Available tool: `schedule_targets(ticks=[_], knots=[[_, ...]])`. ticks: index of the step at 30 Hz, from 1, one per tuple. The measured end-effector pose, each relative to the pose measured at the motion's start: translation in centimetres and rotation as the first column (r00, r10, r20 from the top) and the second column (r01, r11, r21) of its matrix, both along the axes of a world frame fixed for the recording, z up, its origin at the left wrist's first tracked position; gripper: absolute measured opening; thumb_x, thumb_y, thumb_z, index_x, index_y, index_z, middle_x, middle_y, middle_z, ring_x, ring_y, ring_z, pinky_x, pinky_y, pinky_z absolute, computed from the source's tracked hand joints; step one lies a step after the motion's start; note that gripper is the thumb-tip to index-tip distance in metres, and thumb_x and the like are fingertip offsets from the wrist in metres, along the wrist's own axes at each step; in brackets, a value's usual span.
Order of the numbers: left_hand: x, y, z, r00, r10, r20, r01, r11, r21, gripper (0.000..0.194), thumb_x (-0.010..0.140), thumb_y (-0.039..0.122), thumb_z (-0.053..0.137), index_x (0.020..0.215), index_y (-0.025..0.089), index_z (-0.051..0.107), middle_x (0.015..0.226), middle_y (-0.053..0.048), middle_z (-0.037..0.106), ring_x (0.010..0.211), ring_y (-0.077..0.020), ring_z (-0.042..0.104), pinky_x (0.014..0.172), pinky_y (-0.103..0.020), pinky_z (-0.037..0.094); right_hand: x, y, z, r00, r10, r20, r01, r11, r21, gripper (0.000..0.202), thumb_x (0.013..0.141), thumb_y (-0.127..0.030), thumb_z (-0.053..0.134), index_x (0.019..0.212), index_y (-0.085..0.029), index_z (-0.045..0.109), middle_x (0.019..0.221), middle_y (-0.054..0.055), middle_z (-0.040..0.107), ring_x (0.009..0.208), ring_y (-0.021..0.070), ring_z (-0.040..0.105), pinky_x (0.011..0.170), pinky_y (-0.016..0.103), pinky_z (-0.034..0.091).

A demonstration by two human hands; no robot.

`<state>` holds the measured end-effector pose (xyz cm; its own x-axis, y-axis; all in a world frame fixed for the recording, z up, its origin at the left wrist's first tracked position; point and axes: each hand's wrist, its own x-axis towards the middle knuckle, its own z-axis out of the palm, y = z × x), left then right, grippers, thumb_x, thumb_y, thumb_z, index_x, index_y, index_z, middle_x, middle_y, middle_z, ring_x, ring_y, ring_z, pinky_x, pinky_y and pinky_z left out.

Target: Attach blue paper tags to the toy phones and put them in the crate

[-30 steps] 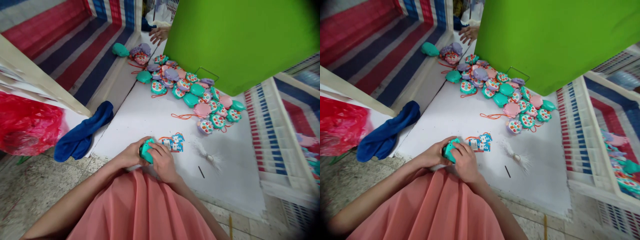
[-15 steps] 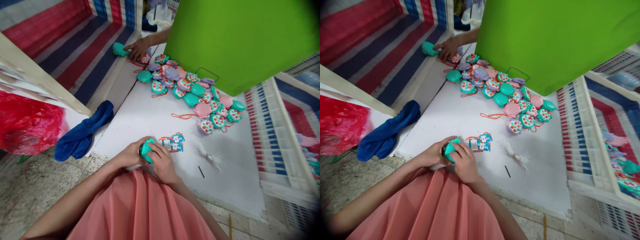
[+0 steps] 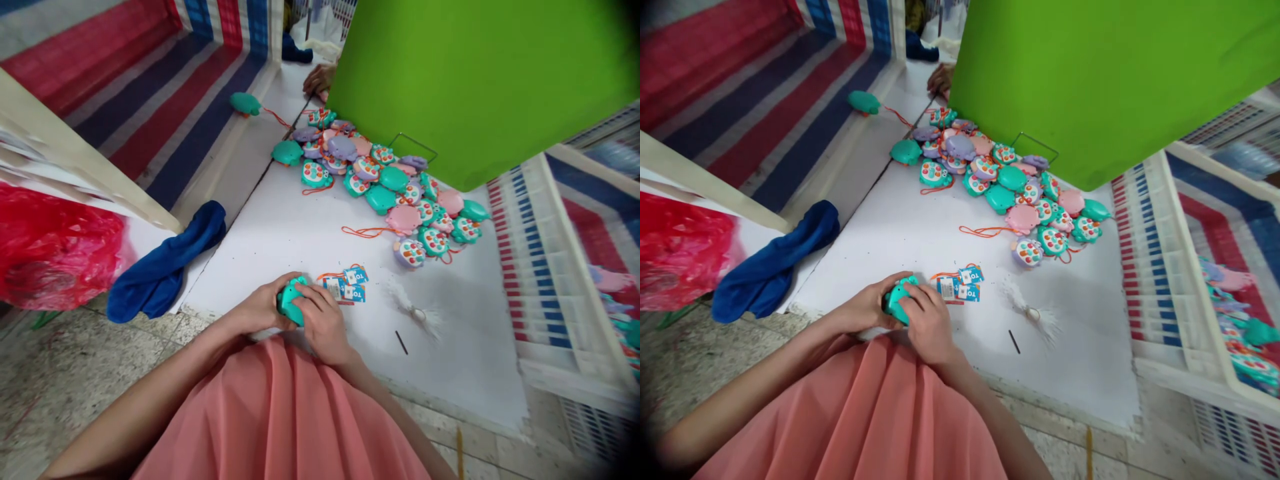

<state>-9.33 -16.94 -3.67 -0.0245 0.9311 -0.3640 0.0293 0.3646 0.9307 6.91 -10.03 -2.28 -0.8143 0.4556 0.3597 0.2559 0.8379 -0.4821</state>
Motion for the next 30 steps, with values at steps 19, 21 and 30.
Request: schedule_targets(ticks=[19,21,30], knots=[[-0.2,-0.5,0.2,0.939,-0.015,0.344,0.001,0.999,0.040,0.084,0.061,0.015,0.072,0.134,0.026,0.033,0.123,-0.005,0.048,0.104,-0.0210,0.049,0.085,-0.030,0.042,3.9,-0.6,-1.8,0.993,-0.122,-0.004,0.121,0.989,-0.086,0.027,0.089,-0.008,0.036,0.102,-0.018,0.058,0.109,0.010,0.064,0.103,0.0216,0.057,0.086,0.038,0.047],[-0.1,-0.4,0.4,0.933,0.000,0.361,0.000,1.000,0.000,0.083,0.061,0.016,0.073,0.134,0.026,0.033,0.122,-0.005,0.048,0.101,-0.0201,0.050,0.082,-0.030,0.043,4.0,-0.7,-1.8,0.993,-0.116,-0.001,0.116,0.993,-0.037,0.028,0.089,-0.009,0.036,0.104,-0.017,0.058,0.115,0.011,0.062,0.104,0.0210,0.057,0.086,0.037,0.047],[0.5,0.1,0.8,0.923,0.120,0.366,-0.084,0.990,-0.113,0.069,0.067,0.021,0.069,0.129,0.026,0.039,0.115,-0.004,0.051,0.090,-0.0170,0.054,0.073,-0.027,0.047,4.5,-1.8,-2.6,0.991,-0.123,-0.043,0.127,0.986,0.106,0.023,0.086,-0.009,0.043,0.095,-0.016,0.063,0.119,0.014,0.060,0.103,0.0212,0.057,0.084,0.034,0.047]])
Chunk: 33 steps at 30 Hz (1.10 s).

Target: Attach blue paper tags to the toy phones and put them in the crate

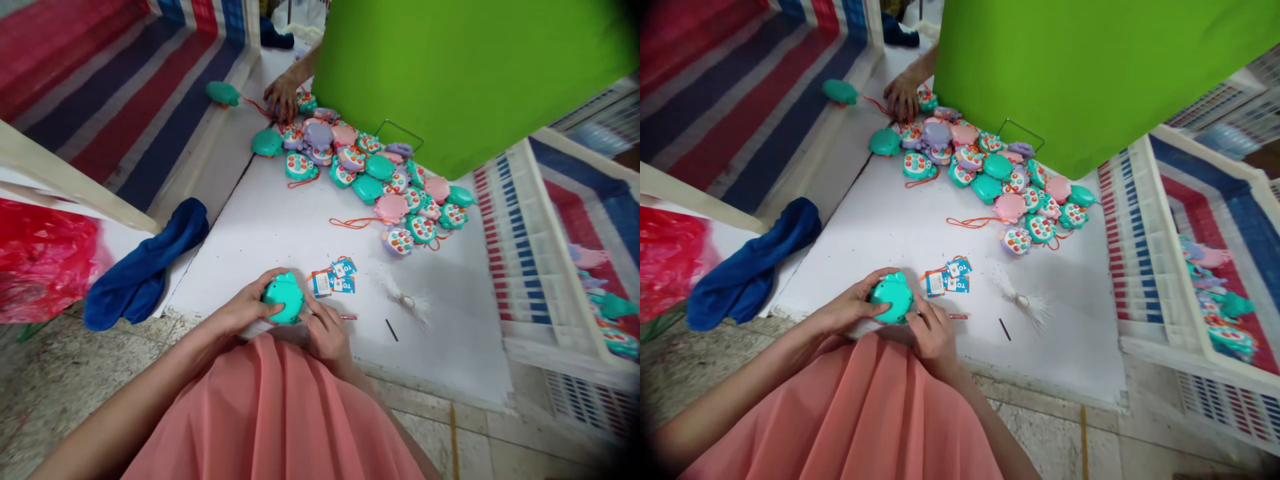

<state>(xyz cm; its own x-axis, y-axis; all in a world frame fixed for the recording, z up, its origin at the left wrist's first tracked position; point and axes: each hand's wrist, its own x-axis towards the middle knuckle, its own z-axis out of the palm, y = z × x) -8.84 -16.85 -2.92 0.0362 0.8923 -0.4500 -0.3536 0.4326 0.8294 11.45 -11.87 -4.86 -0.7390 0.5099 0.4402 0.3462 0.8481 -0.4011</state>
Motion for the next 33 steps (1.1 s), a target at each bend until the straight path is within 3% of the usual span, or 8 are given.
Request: schedule_targets(ticks=[6,12,19,26,33], knots=[[0.11,0.28,0.32,1.000,0.021,0.014,-0.020,0.998,-0.063,0.070,0.067,0.019,0.069,0.129,0.028,0.039,0.114,-0.004,0.050,0.085,-0.0159,0.056,0.070,-0.028,0.050,-0.42,-0.28,-0.50,0.997,-0.073,-0.036,0.073,0.997,-0.003,0.025,0.088,-0.009,0.040,0.101,-0.017,0.060,0.118,0.013,0.061,0.099,0.0207,0.059,0.080,0.035,0.048],[0.05,0.49,0.41,1.000,0.008,-0.010,-0.008,0.998,-0.064,0.071,0.064,0.018,0.068,0.129,0.026,0.041,0.114,-0.004,0.053,0.088,-0.0173,0.056,0.072,-0.028,0.049,-0.16,-0.04,-0.56,0.999,-0.024,0.040,0.024,1.000,0.002,0.024,0.088,-0.010,0.041,0.100,-0.018,0.060,0.119,0.013,0.060,0.099,0.0226,0.058,0.079,0.037,0.047],[0.04,0.76,0.56,0.997,0.013,-0.073,-0.018,0.997,-0.074,0.072,0.062,0.016,0.067,0.129,0.023,0.043,0.115,-0.006,0.054,0.093,-0.0198,0.055,0.076,-0.030,0.049,-0.14,0.06,-0.59,0.999,-0.034,0.007,0.034,0.998,-0.050,0.027,0.089,-0.010,0.038,0.100,-0.019,0.061,0.119,0.011,0.061,0.101,0.0214,0.057,0.081,0.036,0.047],[0.02,0.71,0.68,0.999,-0.006,-0.037,0.003,0.997,-0.077,0.071,0.063,0.017,0.068,0.129,0.026,0.042,0.113,-0.005,0.054,0.089,-0.0186,0.056,0.072,-0.029,0.049,-0.19,0.14,-0.64,0.999,-0.029,-0.017,0.028,0.998,-0.063,0.028,0.089,-0.011,0.037,0.100,-0.019,0.062,0.118,0.011,0.061,0.101,0.0205,0.058,0.082,0.035,0.047],[0.02,0.73,0.72,0.999,-0.018,-0.043,0.014,0.996,-0.086,0.070,0.064,0.016,0.068,0.129,0.026,0.043,0.111,-0.004,0.053,0.088,-0.0177,0.056,0.072,-0.029,0.049,-0.07,0.06,-0.60,1.000,-0.021,0.008,0.021,1.000,-0.003,0.026,0.087,-0.009,0.041,0.098,-0.019,0.062,0.117,0.012,0.061,0.099,0.0213,0.057,0.081,0.036,0.047]])
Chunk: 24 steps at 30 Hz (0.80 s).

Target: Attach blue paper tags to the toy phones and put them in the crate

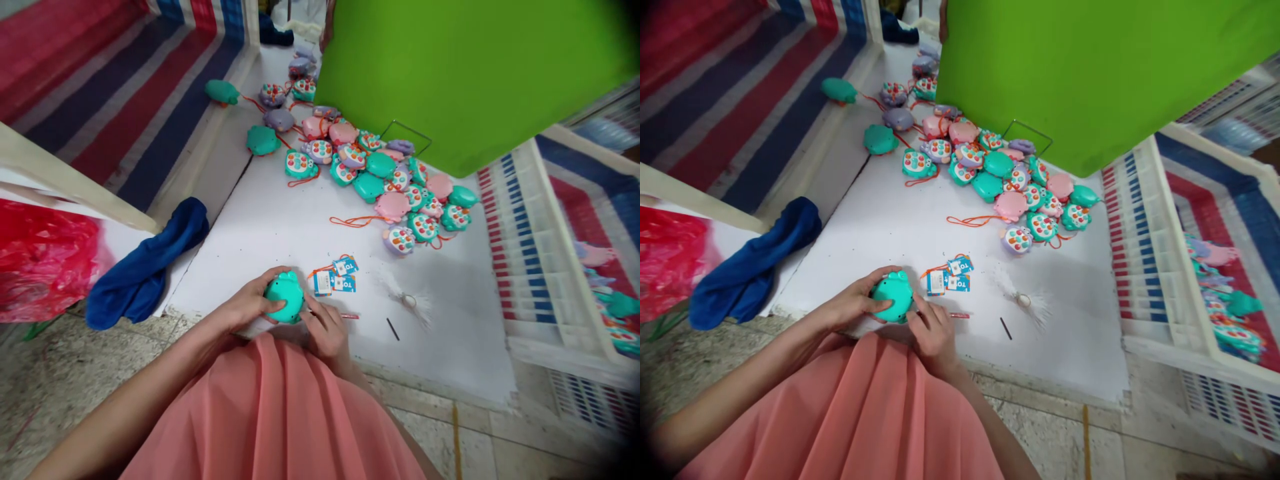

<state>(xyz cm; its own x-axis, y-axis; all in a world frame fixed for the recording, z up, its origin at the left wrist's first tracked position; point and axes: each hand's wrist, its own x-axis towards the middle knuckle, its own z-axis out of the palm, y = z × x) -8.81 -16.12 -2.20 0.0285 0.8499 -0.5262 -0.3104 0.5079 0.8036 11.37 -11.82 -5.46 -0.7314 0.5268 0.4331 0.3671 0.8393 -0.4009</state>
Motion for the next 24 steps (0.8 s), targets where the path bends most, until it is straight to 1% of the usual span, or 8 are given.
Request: schedule_targets(ticks=[4,8,12,15,18,21,24], knots=[[0.01,0.03,-0.10,1.000,0.015,-0.001,-0.015,1.000,-0.002,0.072,0.064,0.017,0.068,0.130,0.026,0.042,0.114,-0.005,0.053,0.089,-0.0189,0.056,0.073,-0.031,0.049,-0.02,0.02,0.02,1.000,-0.014,0.001,0.014,1.000,-0.018,0.029,0.089,-0.010,0.037,0.100,-0.019,0.062,0.116,0.011,0.062,0.099,0.0203,0.058,0.082,0.035,0.047],[-0.03,0.01,-0.21,1.000,0.008,0.013,-0.009,1.000,0.011,0.071,0.063,0.016,0.068,0.129,0.026,0.043,0.113,-0.005,0.054,0.089,-0.0189,0.056,0.073,-0.031,0.049,-0.04,0.04,-0.08,1.000,-0.015,0.001,0.015,1.000,-0.014,0.028,0.089,-0.011,0.039,0.098,-0.019,0.064,0.117,0.012,0.061,0.097,0.0207,0.058,0.080,0.035,0.047],[-0.11,-0.03,-0.27,1.000,0.008,0.008,-0.008,1.000,0.019,0.070,0.064,0.017,0.068,0.128,0.027,0.043,0.113,-0.004,0.054,0.089,-0.0187,0.056,0.074,-0.031,0.049,-0.02,0.09,-0.22,1.000,-0.004,-0.023,0.003,0.998,-0.058,0.029,0.089,-0.011,0.036,0.097,-0.019,0.063,0.117,0.011,0.062,0.099,0.0202,0.058,0.081,0.035,0.048],[-0.15,-0.09,-0.33,1.000,0.011,-0.013,-0.011,0.999,0.036,0.070,0.064,0.018,0.068,0.128,0.026,0.043,0.115,-0.005,0.055,0.091,-0.0199,0.056,0.076,-0.032,0.048,-0.04,0.06,-0.24,1.000,-0.011,-0.024,0.009,0.998,-0.062,0.030,0.089,-0.010,0.036,0.101,-0.019,0.062,0.117,0.012,0.061,0.100,0.0207,0.058,0.081,0.036,0.048],[-0.19,-0.18,-0.41,0.999,0.000,-0.035,0.002,0.999,0.047,0.070,0.063,0.019,0.068,0.128,0.024,0.044,0.117,-0.006,0.056,0.094,-0.0211,0.056,0.077,-0.032,0.048,-0.01,0.04,-0.22,1.000,-0.002,-0.030,0.000,0.998,-0.069,0.030,0.088,-0.010,0.036,0.099,-0.019,0.062,0.119,0.012,0.060,0.100,0.0207,0.058,0.080,0.036,0.048],[-0.21,-0.26,-0.48,1.000,0.007,-0.011,-0.006,0.999,0.051,0.070,0.063,0.020,0.068,0.128,0.025,0.043,0.118,-0.006,0.055,0.094,-0.0210,0.056,0.077,-0.033,0.049,0.02,0.11,-0.29,0.999,-0.002,-0.054,-0.004,0.994,-0.106,0.029,0.089,-0.011,0.035,0.100,-0.019,0.062,0.118,0.010,0.061,0.099,0.0196,0.059,0.081,0.036,0.048],[-0.24,-0.32,-0.58,1.000,0.017,0.005,-0.017,0.998,0.055,0.070,0.063,0.020,0.070,0.128,0.025,0.043,0.116,-0.006,0.055,0.093,-0.0207,0.056,0.076,-0.032,0.049,0.05,0.16,-0.40,0.999,-0.007,-0.053,0.002,0.996,-0.088,0.029,0.090,-0.011,0.036,0.100,-0.019,0.062,0.118,0.010,0.061,0.099,0.0194,0.059,0.081,0.035,0.048]])
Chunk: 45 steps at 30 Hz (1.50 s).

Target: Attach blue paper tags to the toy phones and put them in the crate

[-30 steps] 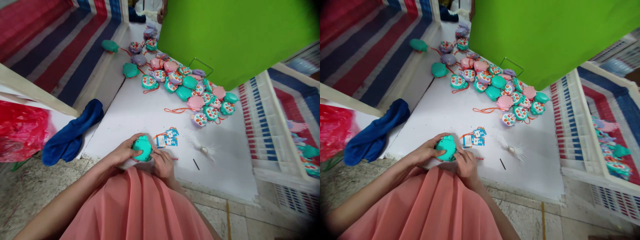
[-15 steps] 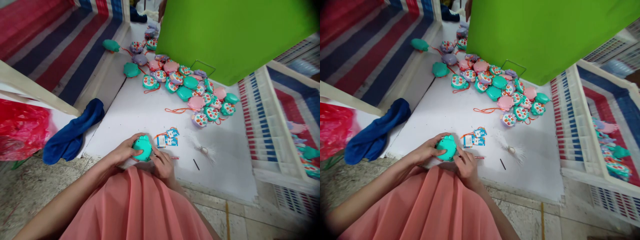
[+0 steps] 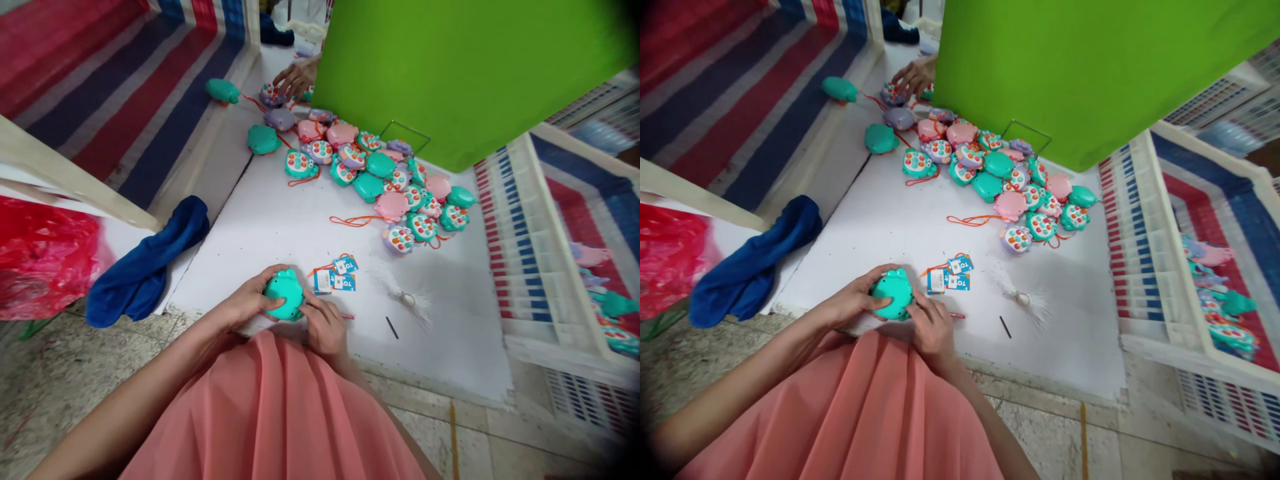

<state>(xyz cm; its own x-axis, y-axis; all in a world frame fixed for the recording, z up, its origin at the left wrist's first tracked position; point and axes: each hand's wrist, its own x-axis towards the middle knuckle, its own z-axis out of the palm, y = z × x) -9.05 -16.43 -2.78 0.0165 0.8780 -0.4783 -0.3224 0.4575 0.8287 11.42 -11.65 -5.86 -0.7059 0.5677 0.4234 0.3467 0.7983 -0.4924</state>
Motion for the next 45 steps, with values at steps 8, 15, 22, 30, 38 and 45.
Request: schedule_targets(ticks=[8,15,22,30,38,45], knots=[[0.0,-0.3,-0.4,1.000,0.021,0.016,-0.022,0.999,0.030,0.070,0.064,0.022,0.071,0.128,0.025,0.043,0.118,-0.005,0.054,0.096,-0.0211,0.056,0.077,-0.031,0.049,0.0,0.0,0.0,0.998,0.030,-0.051,-0.033,0.998,-0.061,0.027,0.089,-0.009,0.038,0.101,-0.018,0.060,0.121,0.011,0.059,0.103,0.0194,0.058,0.082,0.036,0.049],[0.1,-0.9,-0.1,0.988,0.129,-0.085,-0.128,0.992,0.015,0.052,0.084,0.052,0.047,0.127,0.023,0.044,0.104,-0.006,0.061,0.067,-0.0157,0.060,0.054,-0.026,0.050,1.8,0.8,-0.1,0.997,-0.049,0.056,0.054,0.996,-0.073,0.029,0.089,-0.012,0.039,0.109,-0.017,0.060,0.123,0.013,0.057,0.111,0.0234,0.054,0.090,0.043,0.046],[1.2,0.9,1.1,0.903,0.185,-0.388,-0.116,0.974,0.193,0.052,0.084,0.056,0.043,0.108,0.013,0.059,0.101,-0.009,0.065,0.085,-0.0202,0.059,0.070,-0.027,0.049,-1.8,0.9,2.6,1.000,-0.013,0.020,0.018,0.959,-0.282,0.055,0.089,-0.031,0.048,0.139,-0.016,0.031,0.132,0.013,0.050,0.116,0.0229,0.052,0.090,0.034,0.048],[-1.4,1.4,0.9,0.770,-0.001,-0.638,0.063,0.995,0.075,0.050,0.084,0.055,0.041,0.106,0.015,0.061,0.091,-0.007,0.068,0.078,-0.0217,0.060,0.070,-0.030,0.046,1.0,5.8,2.4,0.952,-0.301,0.048,0.305,0.934,-0.186,0.023,0.091,-0.018,0.044,0.105,-0.020,0.062,0.096,0.008,0.065,0.090,0.0200,0.060,0.080,0.033,0.049],[-2.1,2.4,1.8,0.595,-0.105,-0.797,0.150,0.988,-0.019,0.048,0.085,0.053,0.036,0.107,0.019,0.061,0.090,-0.007,0.069,0.078,-0.0234,0.062,0.070,-0.031,0.046,1.1,9.6,1.6,0.937,-0.242,0.254,0.242,0.970,0.031,0.017,0.085,-0.017,0.057,0.099,-0.020,0.065,0.090,0.008,0.060,0.086,0.0226,0.053,0.078,0.037,0.046],[-3.0,2.4,1.5,0.651,-0.096,-0.753,0.143,0.990,-0.002,0.050,0.084,0.056,0.038,0.106,0.017,0.061,0.087,-0.006,0.069,0.076,-0.0222,0.062,0.067,-0.029,0.046,-0.1,9.6,0.0,0.890,-0.260,0.374,0.254,0.965,0.066,0.010,0.083,-0.012,0.058,0.076,-0.018,0.059,0.081,0.006,0.058,0.078,0.0214,0.050,0.071,0.034,0.041]])
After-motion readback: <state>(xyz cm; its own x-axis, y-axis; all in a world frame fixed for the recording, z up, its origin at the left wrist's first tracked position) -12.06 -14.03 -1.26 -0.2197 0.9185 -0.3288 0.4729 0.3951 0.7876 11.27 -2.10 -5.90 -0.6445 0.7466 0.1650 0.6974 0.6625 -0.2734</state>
